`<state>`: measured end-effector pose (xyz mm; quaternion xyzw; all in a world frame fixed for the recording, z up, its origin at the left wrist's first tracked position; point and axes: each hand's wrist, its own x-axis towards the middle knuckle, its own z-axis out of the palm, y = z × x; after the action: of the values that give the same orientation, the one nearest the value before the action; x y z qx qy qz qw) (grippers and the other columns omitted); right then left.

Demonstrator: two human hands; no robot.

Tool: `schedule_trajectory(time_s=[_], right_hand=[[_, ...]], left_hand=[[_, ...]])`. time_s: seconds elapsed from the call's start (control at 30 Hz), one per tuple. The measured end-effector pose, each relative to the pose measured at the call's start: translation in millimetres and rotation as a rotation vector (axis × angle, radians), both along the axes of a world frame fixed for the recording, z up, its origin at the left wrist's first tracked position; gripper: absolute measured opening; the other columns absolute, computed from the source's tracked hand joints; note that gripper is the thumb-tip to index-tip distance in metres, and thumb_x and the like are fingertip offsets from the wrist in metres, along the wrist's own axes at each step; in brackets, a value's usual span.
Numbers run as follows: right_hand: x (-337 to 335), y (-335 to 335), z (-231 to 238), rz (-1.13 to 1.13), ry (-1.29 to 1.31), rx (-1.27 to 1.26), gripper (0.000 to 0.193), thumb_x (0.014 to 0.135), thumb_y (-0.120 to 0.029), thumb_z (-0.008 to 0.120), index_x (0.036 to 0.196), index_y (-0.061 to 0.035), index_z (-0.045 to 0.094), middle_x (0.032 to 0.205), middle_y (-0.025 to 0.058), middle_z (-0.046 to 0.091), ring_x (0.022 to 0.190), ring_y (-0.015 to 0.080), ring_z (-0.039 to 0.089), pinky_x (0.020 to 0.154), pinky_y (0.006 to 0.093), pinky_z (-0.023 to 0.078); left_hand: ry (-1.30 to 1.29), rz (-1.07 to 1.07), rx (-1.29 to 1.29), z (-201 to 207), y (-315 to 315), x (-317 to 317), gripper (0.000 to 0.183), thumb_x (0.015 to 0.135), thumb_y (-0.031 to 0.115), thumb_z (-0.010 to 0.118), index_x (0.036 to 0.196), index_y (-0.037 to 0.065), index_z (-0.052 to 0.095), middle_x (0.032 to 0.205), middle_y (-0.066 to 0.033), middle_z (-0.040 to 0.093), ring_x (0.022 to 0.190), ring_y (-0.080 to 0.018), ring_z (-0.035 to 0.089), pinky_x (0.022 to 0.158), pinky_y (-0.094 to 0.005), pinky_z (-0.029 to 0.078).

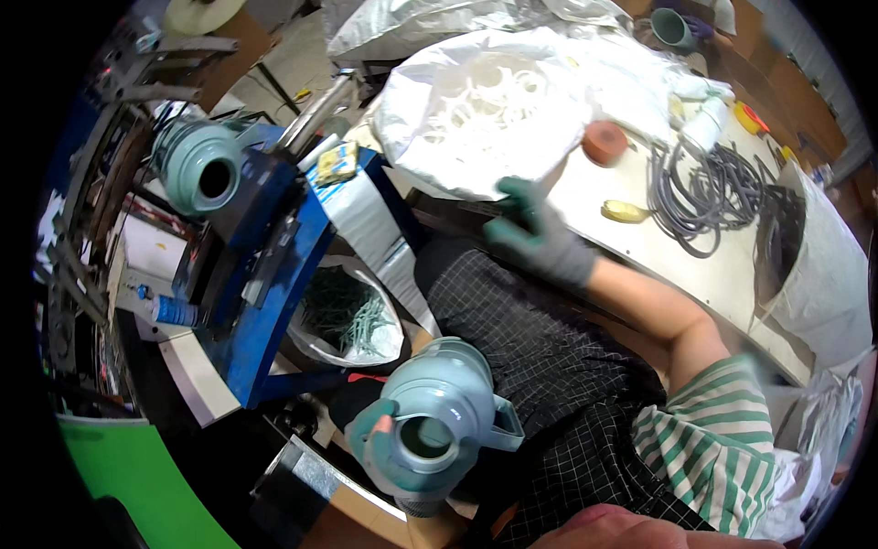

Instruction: The person assembles light blue kettles by inserting a grey handle into the body and attaching a white circular ring to the top. They then apply a label to the side of the kettle and place the finished unit onto a nearby surface. The process is repeated for multiple kettles in a continuous loop.

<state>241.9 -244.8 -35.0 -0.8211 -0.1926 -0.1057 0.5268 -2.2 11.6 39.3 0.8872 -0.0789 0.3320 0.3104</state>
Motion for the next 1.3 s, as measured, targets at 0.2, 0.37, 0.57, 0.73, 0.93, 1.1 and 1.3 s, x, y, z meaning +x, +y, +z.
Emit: schedule_trajectory(time_s=[0.2,0.37,0.57,0.73,0.93,1.1,1.3], right_hand=[[0.7,-220.4,-6.2,-0.814,0.034,-1.299,0.037,0.095,-0.047,0.069,0.111,-0.0131,0.072,0.118,0.0127,0.068,0.107,0.0274,0.067,0.092,0.0424,0.052],[-11.4,-273.1,-7.9,-0.784,0.313,-1.137,0.040,0.094,-0.051,0.070,0.103,-0.0125,0.077,0.107,0.0153,0.074,0.103,0.0291,0.071,0.092,0.0425,0.053],[40.7,-343.5,-21.6,-0.809,0.320,-0.267,0.039,0.088,-0.039,0.082,0.085,-0.0023,0.069,0.078,0.0136,0.068,0.067,0.0212,0.060,0.064,0.0371,0.050],[75.4,-355.0,-9.2,-0.821,0.272,0.356,0.032,0.090,-0.038,0.082,0.096,-0.0074,0.074,0.076,-0.0015,0.062,0.063,0.0093,0.055,0.055,0.0268,0.045],[90.9,-333.2,54.7,-0.749,0.378,0.531,0.028,0.095,-0.036,0.075,0.098,-0.0091,0.076,0.077,-0.0011,0.068,0.055,0.0110,0.058,0.047,0.0274,0.044],[116.5,-367.1,44.0,-0.750,0.528,0.295,0.032,0.088,-0.036,0.080,0.081,-0.0049,0.073,0.060,0.0044,0.059,0.045,0.0166,0.050,0.042,0.0356,0.036],[104.5,-325.1,69.3,-0.944,0.216,-0.727,0.051,0.089,-0.041,0.076,0.108,0.0051,0.068,0.102,0.0297,0.073,0.097,0.0378,0.073,0.086,0.0445,0.055]], left_hand=[[0.125,-0.032,0.038,-15.7,-21.9,-1.2,0.089,0.069,0.034,0.094,0.140,0.001,0.051,0.124,-0.0168,0.054,0.111,-0.0331,0.058,0.093,-0.0447,0.054],[0.091,-0.099,0.090,-12.6,-30.0,16.6,0.086,0.067,0.037,0.097,0.135,0.003,0.055,0.124,-0.0157,0.054,0.111,-0.0322,0.058,0.093,-0.0448,0.055],[0.085,-0.079,0.023,-10.3,-29.8,17.5,0.076,0.066,0.037,0.096,0.128,0.013,0.059,0.122,-0.0128,0.056,0.108,-0.0337,0.058,0.088,-0.0471,0.053],[0.064,-0.070,0.055,-6.3,-35.3,19.6,0.074,0.065,0.033,0.097,0.128,0.017,0.062,0.124,-0.0119,0.057,0.108,-0.0337,0.057,0.087,-0.0469,0.053],[0.071,-0.081,0.041,-10.3,-31.0,15.7,0.076,0.066,0.037,0.097,0.129,0.015,0.061,0.124,-0.0136,0.058,0.109,-0.0337,0.058,0.089,-0.0473,0.053],[0.077,-0.095,0.038,-16.3,-25.3,10.7,0.078,0.067,0.041,0.096,0.130,0.011,0.060,0.124,-0.0155,0.059,0.110,-0.0337,0.059,0.091,-0.0477,0.054],[0.118,-0.058,-0.026,-29.1,-21.3,1.1,0.078,0.065,0.041,0.097,0.129,0.015,0.062,0.125,-0.0144,0.059,0.110,-0.0345,0.059,0.091,-0.0466,0.054]])
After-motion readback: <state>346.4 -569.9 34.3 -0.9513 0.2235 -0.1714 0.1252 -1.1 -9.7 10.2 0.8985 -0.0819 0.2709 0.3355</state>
